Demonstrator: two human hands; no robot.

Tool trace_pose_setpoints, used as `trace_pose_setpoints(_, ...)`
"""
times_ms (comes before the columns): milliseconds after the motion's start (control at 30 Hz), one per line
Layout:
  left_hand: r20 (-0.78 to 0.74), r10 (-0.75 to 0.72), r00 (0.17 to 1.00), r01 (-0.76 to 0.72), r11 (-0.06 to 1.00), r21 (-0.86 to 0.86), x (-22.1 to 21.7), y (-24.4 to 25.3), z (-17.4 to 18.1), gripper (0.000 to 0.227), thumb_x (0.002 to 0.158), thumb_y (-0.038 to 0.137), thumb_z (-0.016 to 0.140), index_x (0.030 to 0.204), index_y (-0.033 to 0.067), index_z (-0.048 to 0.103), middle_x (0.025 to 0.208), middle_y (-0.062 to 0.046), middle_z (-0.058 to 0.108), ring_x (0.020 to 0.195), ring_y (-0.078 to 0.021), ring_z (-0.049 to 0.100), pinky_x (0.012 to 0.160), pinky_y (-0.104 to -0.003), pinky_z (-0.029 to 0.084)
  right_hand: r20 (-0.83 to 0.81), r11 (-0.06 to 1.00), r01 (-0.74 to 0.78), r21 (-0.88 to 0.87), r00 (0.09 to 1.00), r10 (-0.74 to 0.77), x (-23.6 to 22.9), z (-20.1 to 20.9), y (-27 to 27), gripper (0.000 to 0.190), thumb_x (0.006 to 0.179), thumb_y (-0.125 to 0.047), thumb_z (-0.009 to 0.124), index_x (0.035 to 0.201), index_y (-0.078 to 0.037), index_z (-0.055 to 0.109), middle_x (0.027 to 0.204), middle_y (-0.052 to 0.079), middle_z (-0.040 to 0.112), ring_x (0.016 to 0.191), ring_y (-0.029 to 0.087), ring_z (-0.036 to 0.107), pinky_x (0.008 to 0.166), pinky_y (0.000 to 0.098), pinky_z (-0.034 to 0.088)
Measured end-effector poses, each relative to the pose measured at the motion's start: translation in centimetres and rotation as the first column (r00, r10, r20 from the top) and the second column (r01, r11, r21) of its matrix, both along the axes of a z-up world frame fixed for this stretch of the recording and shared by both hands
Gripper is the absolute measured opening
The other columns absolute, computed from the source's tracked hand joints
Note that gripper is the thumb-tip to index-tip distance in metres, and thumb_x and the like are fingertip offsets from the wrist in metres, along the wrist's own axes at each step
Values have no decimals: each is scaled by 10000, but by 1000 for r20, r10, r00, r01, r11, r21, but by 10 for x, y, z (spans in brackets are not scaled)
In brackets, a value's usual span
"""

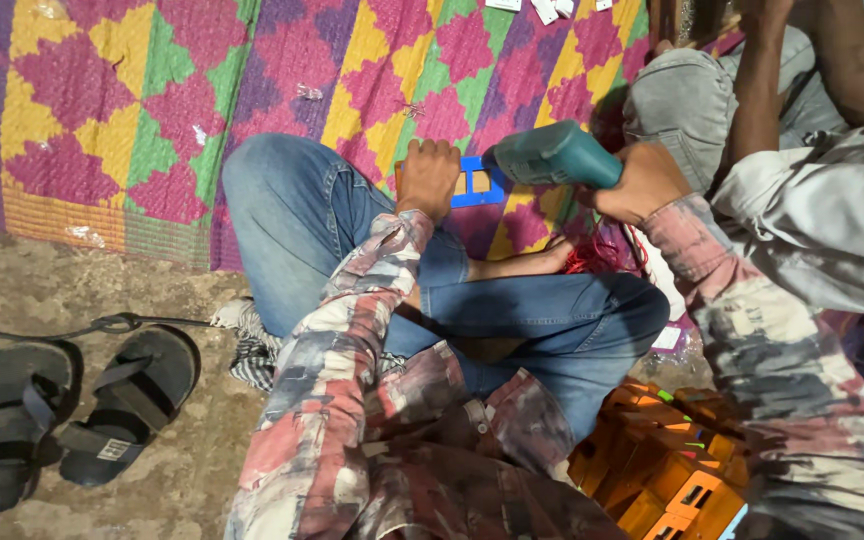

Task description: The person sits on a mat and uses a corded drill to fasten plastic switchboard frames onto small wooden blocks. They handle multiple frames of different colors, aligning them with the wood and driving screws to secure them.

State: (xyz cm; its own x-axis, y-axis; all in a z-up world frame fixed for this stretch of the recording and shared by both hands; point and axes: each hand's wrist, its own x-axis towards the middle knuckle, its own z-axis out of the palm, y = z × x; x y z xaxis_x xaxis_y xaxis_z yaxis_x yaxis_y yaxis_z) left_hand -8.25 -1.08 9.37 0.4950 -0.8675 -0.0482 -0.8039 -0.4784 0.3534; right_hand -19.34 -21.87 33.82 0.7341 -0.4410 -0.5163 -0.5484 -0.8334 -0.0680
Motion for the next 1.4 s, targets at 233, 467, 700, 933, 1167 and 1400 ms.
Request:
trace_pose_setpoints(233, -10, 12, 1000, -12, 1000, -27, 3, -3, -2, 371, 667, 141, 757, 1027, 119, 676, 981, -83, 665, 976, -265, 648, 881, -430, 443, 102, 910, 256, 326, 947, -303, -45, -12, -11, 287, 742, -215, 836, 916, 3, 770, 715, 160, 741, 577, 237, 698, 584, 391, 528)
trace_pose_setpoints(467, 57, 46, 997, -48, 998, 32, 1, 6, 2, 547, 587, 199, 797, 1099, 91, 639, 1032, -104, 620, 1024, -277, 598, 885, -436, 441, 70, 418, 493, 763, 579, -812, -103, -3, 21, 267, 873, -86, 728, 1093, 65, 730, 955, 173, 762, 643, 191, 687, 550, 289, 531)
trace_pose_setpoints(700, 36, -134, 990, 134, 991, -25, -1, 7, 15, 646, 584, 186, 839, 1180, 76, 613, 1118, -90, 593, 1116, -263, 571, 883, -426, 442, 45, 372, 570, 732, 505, -862, -134, 23, 56, 294, 863, -66, 729, 1100, 104, 694, 1008, 211, 751, 651, 247, 710, 528, 314, 528)
trace_pose_setpoints(933, 2, -158, 987, 157, 979, -130, -3, 0, 7, 653, 584, 302, 892, 1140, 65, 645, 1069, -96, 620, 1069, -279, 589, 895, -451, 454, 9, 394, 603, 694, 540, -842, -141, 5, 93, 294, 855, -85, 740, 1087, 95, 723, 1015, 156, 785, 700, 240, 745, 535, 301, 533)
trace_pose_setpoints(1167, -87, -159, 983, 150, 983, -104, 1, -1, 11, 772, 490, 362, 950, 1136, 55, 659, 1104, -115, 630, 1096, -303, 584, 926, -471, 448, 39, 397, 580, 711, 532, -846, -136, -8, 101, 295, 870, -71, 729, 1128, 73, 715, 1048, 157, 768, 756, 222, 750, 566, 292, 545)
trace_pose_setpoints(1400, -90, -156, 984, 146, 983, -111, 3, 2, 20, 791, 480, 370, 967, 1134, 48, 659, 1118, -120, 628, 1103, -305, 581, 927, -469, 446, 33, 385, 582, 716, 522, -852, -131, -8, 100, 298, 873, -64, 719, 1138, 74, 710, 1083, 147, 768, 772, 228, 757, 585, 285, 553)
